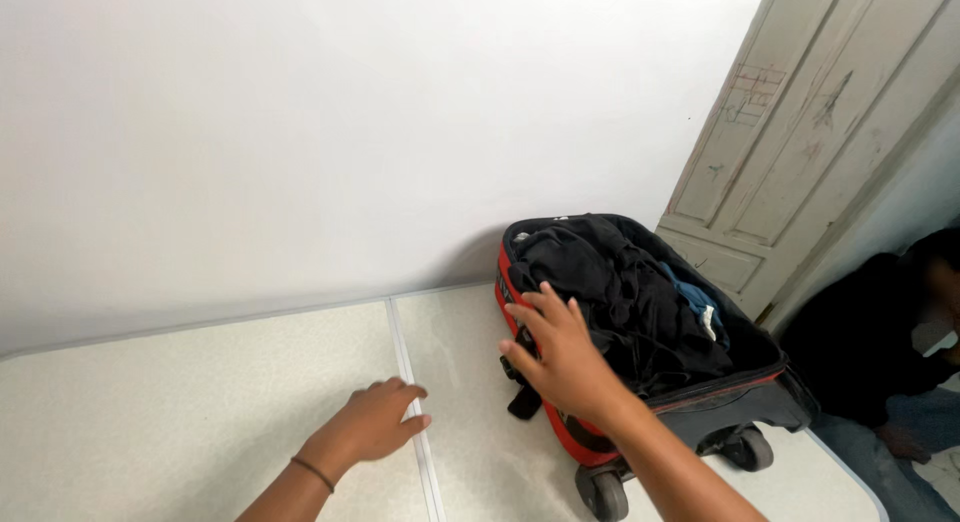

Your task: The person unpacks items from a red and black suitcase, laying various t-shirts and pieces of clothing onto a table one by one.

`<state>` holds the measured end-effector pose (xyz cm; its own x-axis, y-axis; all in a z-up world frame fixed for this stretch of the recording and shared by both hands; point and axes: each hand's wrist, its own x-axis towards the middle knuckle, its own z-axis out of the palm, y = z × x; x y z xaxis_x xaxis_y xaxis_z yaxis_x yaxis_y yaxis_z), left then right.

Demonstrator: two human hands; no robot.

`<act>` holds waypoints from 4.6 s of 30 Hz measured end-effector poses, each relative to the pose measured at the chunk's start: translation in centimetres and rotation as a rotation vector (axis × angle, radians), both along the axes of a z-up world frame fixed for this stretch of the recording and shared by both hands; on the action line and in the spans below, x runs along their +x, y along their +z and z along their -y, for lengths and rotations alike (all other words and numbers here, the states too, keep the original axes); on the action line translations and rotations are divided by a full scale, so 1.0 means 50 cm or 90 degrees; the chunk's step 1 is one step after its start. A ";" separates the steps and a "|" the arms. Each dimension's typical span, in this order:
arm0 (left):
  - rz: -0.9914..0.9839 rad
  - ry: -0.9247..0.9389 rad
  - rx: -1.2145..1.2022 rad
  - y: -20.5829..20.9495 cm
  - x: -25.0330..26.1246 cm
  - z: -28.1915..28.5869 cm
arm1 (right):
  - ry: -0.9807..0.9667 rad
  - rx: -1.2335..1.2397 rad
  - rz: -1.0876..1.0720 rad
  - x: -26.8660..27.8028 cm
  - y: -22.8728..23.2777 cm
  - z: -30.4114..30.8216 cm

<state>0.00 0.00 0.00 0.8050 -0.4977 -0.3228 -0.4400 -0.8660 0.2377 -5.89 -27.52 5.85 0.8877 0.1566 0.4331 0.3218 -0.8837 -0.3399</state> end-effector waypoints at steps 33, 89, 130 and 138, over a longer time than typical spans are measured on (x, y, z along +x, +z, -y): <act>0.304 -0.127 -0.076 0.022 0.206 0.374 | -0.306 -0.207 -0.320 0.233 -0.140 0.236; 0.292 -0.077 -0.225 0.001 0.288 0.403 | -0.306 -0.113 -0.217 0.272 -0.107 0.260; 0.527 -0.098 -0.305 0.047 0.244 0.307 | -0.215 -0.232 0.140 0.220 -0.044 0.180; 0.450 -0.095 -0.482 0.050 0.239 0.253 | -0.108 -0.005 0.082 0.251 -0.023 0.105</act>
